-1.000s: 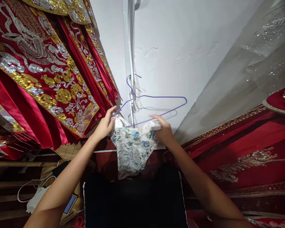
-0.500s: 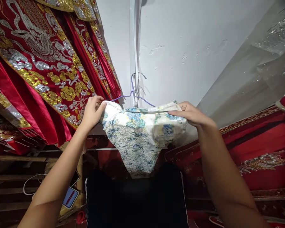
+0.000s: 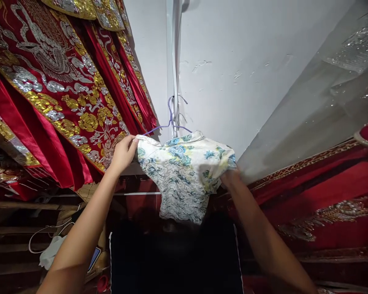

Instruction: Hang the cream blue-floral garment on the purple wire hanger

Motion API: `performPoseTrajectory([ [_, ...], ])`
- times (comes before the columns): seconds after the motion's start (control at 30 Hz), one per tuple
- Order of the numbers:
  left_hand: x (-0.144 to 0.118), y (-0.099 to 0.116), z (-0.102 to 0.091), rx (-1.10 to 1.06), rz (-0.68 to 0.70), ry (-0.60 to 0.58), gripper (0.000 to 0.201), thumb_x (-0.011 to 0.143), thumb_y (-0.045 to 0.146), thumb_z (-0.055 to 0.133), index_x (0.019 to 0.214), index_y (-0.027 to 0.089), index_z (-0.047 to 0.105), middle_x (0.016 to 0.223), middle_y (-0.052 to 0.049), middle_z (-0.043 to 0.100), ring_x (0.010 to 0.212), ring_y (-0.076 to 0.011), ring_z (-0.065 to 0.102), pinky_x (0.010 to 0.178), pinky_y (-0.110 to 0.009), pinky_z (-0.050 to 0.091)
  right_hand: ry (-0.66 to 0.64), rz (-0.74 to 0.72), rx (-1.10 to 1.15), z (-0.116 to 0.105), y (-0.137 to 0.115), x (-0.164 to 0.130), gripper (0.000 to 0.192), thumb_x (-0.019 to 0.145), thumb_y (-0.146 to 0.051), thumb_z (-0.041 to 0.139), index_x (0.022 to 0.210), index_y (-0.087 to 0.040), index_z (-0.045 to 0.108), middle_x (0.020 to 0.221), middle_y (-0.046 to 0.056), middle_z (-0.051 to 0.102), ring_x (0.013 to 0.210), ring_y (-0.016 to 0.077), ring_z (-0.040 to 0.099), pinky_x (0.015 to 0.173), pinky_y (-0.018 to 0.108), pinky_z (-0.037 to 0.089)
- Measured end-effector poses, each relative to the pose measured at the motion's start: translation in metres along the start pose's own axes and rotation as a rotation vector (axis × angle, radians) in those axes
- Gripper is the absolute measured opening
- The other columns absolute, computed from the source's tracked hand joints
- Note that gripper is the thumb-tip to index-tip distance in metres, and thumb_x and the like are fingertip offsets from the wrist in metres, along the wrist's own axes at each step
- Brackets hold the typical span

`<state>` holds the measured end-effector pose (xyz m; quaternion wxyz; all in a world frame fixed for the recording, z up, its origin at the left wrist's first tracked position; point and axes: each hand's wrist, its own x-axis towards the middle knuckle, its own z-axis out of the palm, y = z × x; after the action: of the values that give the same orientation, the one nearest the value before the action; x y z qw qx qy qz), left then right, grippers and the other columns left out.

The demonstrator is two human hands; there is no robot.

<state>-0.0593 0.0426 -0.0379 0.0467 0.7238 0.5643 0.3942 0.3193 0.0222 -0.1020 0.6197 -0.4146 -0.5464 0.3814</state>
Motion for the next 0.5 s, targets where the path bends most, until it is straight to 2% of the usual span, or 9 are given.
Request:
performPoseTrajectory([
  [0.07,-0.003,-0.001,-0.004,0.018,-0.024,0.017,0.031,0.097,0.041,0.045,0.104,0.018,0.064,0.092,-0.004,0.070,0.083,-0.0201,0.062,0.076,-0.028,0.044,-0.019,0.062,0.057,-0.012,-0.004,0.003,0.052,0.096,-0.063,0.042,0.105,-0.020,0.071,0.102,0.013,0.071,0.101,0.0327,0.068,0.080,0.047,0.058],
  [0.1,-0.003,0.000,-0.006,0.016,-0.020,0.032,0.030,0.097,0.040,0.046,0.102,0.018,0.064,0.089,-0.003,0.068,0.080,-0.0193,0.061,0.074,-0.027,0.043,-0.013,0.083,0.081,-0.016,-0.009,0.004,0.052,0.094,-0.064,0.044,0.101,-0.021,0.071,0.098,0.012,0.071,0.101,0.0344,0.068,0.080,0.049,0.058],
  [0.17,-0.002,0.004,-0.008,-0.019,0.001,0.064,0.028,0.097,0.039,0.047,0.101,0.018,0.064,0.088,-0.003,0.067,0.080,-0.0182,0.060,0.072,-0.027,0.042,0.048,0.065,0.101,-0.016,-0.024,0.008,0.040,0.089,-0.058,0.055,0.100,-0.023,0.070,0.100,0.010,0.072,0.106,0.0342,0.067,0.085,0.048,0.057],
  [0.23,0.004,0.012,-0.010,-0.085,0.017,0.084,0.028,0.097,0.040,0.046,0.101,0.018,0.064,0.092,-0.003,0.067,0.083,-0.0179,0.060,0.073,-0.026,0.043,0.124,-0.012,0.105,-0.005,-0.045,0.016,0.037,0.087,-0.054,0.059,0.106,-0.024,0.068,0.105,0.009,0.071,0.112,0.0333,0.065,0.088,0.046,0.056],
  [0.3,0.011,0.018,-0.010,-0.152,0.022,0.080,0.031,0.098,0.043,0.044,0.101,0.019,0.063,0.092,-0.003,0.067,0.083,-0.0172,0.059,0.073,-0.026,0.044,0.102,-0.058,0.163,0.014,-0.067,0.023,0.045,0.090,-0.059,0.051,0.115,-0.023,0.065,0.109,0.011,0.070,0.115,0.0326,0.064,0.089,0.046,0.056],
  [0.33,0.014,0.020,-0.010,-0.173,0.021,0.074,0.032,0.098,0.045,0.044,0.100,0.019,0.063,0.089,-0.003,0.066,0.081,-0.0166,0.059,0.072,-0.026,0.044,0.059,-0.058,0.207,0.024,-0.077,0.025,0.049,0.091,-0.061,0.048,0.118,-0.023,0.063,0.109,0.011,0.070,0.112,0.0319,0.065,0.087,0.046,0.056],
  [0.4,0.018,0.020,-0.007,-0.188,0.026,0.064,0.032,0.097,0.047,0.047,0.097,0.019,0.062,0.083,-0.001,0.064,0.075,-0.0153,0.056,0.069,-0.026,0.044,-0.076,-0.017,0.265,0.041,-0.090,0.021,0.051,0.088,-0.061,0.053,0.118,-0.021,0.063,0.105,0.010,0.072,0.102,0.0299,0.068,0.081,0.044,0.058],
  [0.43,0.017,0.018,-0.005,-0.191,0.028,0.053,0.032,0.096,0.048,0.049,0.094,0.018,0.062,0.081,-0.001,0.063,0.073,-0.0148,0.055,0.069,-0.026,0.044,-0.190,0.023,0.258,0.047,-0.093,0.016,0.049,0.086,-0.059,0.059,0.117,-0.021,0.064,0.103,0.009,0.072,0.097,0.0283,0.070,0.079,0.043,0.059],
  [0.5,0.011,0.014,0.002,-0.215,0.028,0.004,0.033,0.096,0.048,0.049,0.090,0.018,0.062,0.079,-0.001,0.063,0.073,-0.0149,0.055,0.069,-0.027,0.044,-0.529,0.096,0.196,0.051,-0.088,0.001,0.045,0.085,-0.056,0.064,0.110,-0.020,0.069,0.100,0.009,0.074,0.090,0.0264,0.071,0.077,0.041,0.060],
])
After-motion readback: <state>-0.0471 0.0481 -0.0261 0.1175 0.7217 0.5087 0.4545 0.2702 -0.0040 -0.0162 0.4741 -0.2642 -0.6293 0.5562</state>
